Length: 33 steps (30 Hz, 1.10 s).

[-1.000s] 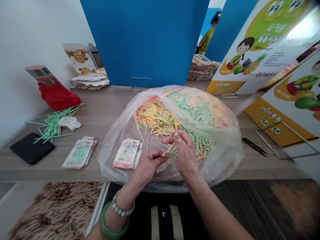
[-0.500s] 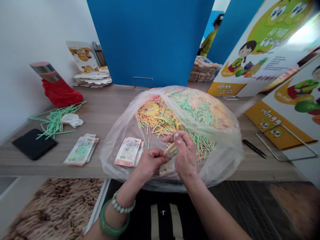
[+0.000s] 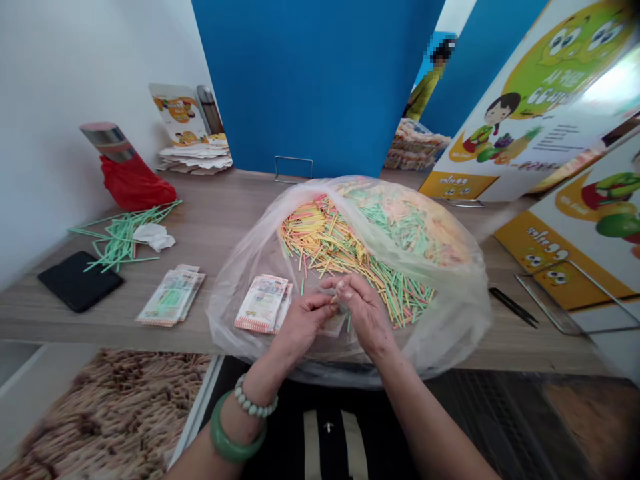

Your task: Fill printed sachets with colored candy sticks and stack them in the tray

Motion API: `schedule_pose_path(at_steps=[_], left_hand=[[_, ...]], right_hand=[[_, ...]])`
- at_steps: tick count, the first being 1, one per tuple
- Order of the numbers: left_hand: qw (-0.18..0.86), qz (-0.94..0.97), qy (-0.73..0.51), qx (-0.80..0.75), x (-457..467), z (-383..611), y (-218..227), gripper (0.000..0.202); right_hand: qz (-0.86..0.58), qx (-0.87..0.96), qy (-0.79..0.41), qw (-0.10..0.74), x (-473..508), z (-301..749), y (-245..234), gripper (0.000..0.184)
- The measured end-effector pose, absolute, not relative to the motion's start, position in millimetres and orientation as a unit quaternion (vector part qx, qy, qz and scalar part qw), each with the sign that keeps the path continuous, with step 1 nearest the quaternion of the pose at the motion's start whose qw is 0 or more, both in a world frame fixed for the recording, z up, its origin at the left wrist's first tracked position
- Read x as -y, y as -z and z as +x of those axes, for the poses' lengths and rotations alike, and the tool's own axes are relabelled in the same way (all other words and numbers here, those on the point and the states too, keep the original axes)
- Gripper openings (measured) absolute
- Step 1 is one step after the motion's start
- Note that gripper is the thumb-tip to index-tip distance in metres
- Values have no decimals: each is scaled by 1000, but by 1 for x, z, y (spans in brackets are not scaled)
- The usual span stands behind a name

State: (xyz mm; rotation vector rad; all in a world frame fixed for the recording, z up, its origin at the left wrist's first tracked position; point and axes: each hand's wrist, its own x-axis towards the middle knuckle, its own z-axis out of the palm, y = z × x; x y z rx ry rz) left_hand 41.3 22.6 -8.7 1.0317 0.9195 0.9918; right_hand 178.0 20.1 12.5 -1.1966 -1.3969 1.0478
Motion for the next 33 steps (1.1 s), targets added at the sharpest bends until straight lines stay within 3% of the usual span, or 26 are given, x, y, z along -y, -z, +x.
schedule_pose_path(at_steps=[10,13,16,21,25,29,31,33], left_hand=[[678,388,-495,-380,-49,51,16,30],[688,348,-520,-368,-53,51,18,30],[697,328,-522,-366,-52,49,22,30],[689,357,-511,-369,-46,48,21,28],[690,334,-520,-377,-40,45,13,34],[702,338,-509,-366,-32,41,4,55],[692,366,-505,-364,-25,39,-1,47],[653,426,-515,-355,-19,36,-6,24]], right_hand=[[-450,730,-364,364,-51,203,-14,42],[-466,660,-424,409,-50,210,-15,54],[-486,564,-457,487,-44,211,-7,39],[-492,504,-473,529,-37,203,15,9],[-492,467,-455,577,-34,200,20,5],[-470,473,-480,570,-24,197,17,4],[-463,473,-500,559,-16,193,16,4],[-452,470,-515,556,-10,186,16,7]])
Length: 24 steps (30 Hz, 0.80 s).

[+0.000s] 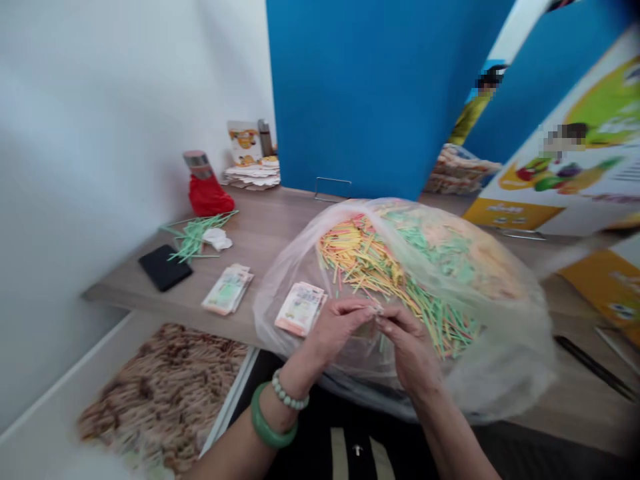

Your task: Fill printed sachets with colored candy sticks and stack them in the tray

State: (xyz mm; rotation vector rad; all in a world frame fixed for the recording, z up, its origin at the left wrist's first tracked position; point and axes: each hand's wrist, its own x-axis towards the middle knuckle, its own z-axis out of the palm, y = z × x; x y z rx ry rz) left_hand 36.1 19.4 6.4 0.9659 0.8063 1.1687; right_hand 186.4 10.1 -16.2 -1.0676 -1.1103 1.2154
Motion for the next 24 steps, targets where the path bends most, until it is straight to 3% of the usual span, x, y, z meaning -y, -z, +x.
schedule_pose_path(at_steps=[4,9,13,16,18,21,24], left_hand=[[549,482,-558,-393,-8,21,-15,17],[463,510,-546,-477,4,-31,-13,22],[264,503,-529,-631,-7,-102,-3,21],[69,523,-389,-755,-28,-146,7,31],[18,532,-318,-785,-41,-162,14,33],[-54,549,-210,-807,-48,-167,23,38],[-147,554,-189,-798,-40,-157,23,40]], right_hand=[[-419,507,-548,517,-5,164,18,10],[-389,647,-550,357,-4,135,17,15],[-455,743,-385,305,-12,112,17,21],[-491,813,-202,240,-19,89,18,24],[-505,838,-123,167,-22,74,20,30],[-510,849,-83,110,-24,62,26,34],[-497,855,-82,123,-25,61,31,33]])
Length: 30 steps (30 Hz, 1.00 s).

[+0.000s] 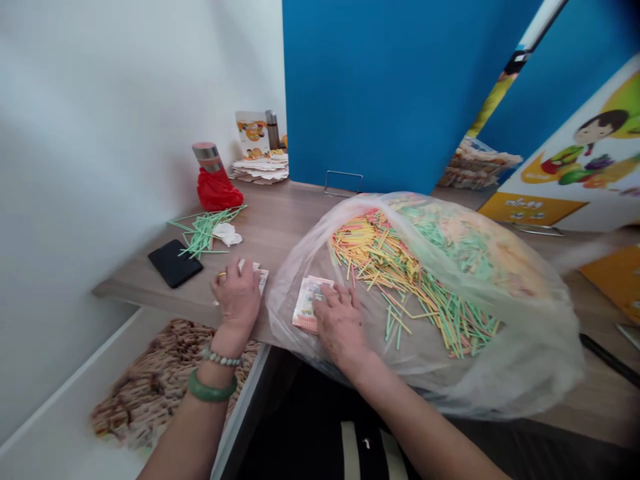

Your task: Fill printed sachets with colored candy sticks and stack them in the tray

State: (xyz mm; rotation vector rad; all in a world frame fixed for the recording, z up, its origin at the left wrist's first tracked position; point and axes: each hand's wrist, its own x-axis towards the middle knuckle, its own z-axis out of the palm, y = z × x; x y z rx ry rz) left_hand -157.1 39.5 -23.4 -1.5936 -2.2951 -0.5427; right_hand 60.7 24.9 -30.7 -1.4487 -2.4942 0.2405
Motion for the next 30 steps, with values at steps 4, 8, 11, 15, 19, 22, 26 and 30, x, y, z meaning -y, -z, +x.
schedule_pose_path(at_steps=[4,8,11,15,19,22,26,30], left_hand=[[119,-581,286,753,-25,-131,16,35],[-1,-635,311,708,-18,-102,16,38],[-46,-653,314,688,-15,-90,20,37],[-80,-614,337,709,-10,-90,12,38],[-247,-558,379,695,-7,-85,-4,44],[-482,-503,421,581,-6,-64,-9,46],[-626,-425,457,467,-3,-27,-8,58],[-663,-360,476,453,1,-2,2,70]], right_hand=[[-505,848,-86,137,-26,62,30,39],[-529,833,-89,139,-24,61,29,37],[-518,838,-89,146,-23,61,32,27],[-505,838,-93,183,-23,64,32,27],[-505,815,-62,278,-15,79,22,28],[-460,833,-35,304,-6,95,16,29],[-461,825,-47,322,4,118,17,27],[-474,812,-69,334,12,157,15,31]])
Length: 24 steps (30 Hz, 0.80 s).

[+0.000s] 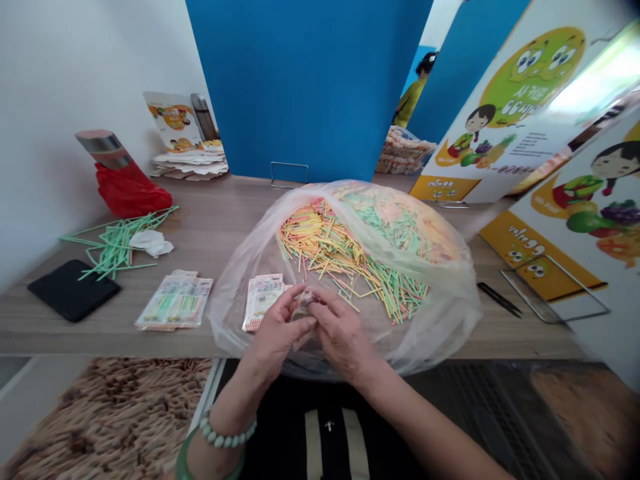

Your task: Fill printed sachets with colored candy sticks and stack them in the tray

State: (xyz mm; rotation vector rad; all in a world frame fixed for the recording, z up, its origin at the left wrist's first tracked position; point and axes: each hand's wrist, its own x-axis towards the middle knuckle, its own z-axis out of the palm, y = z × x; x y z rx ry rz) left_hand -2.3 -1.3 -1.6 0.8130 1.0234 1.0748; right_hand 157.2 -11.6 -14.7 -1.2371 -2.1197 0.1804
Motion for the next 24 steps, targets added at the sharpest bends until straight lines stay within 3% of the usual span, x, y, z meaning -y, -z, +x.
schedule_pose_path(at_steps=[3,5,7,9,13,19,24], left_hand=[[604,419,-444,-512,3,6,12,33],[524,566,-405,-491,5,9,18,16],[447,706,-357,-418,8,13,23,20],[401,791,-298,-354,10,16,29,25],[368,849,-229,-301,10,16,39,21],[379,855,-219,-277,6,11,38,20],[439,823,-246,-265,6,9,40,23]], right_hand=[[-498,822,-66,268,15,198,9,36],[-503,848,-82,143,13,220,6,32],[-488,868,-93,24,7,230,6,26],[-471,878,-77,-28,-4,227,7,21],[-448,893,-42,-21,-39,207,6,20],[-523,847,-32,88,-64,189,-5,40],[-407,893,-162,103,-34,173,2,27]])
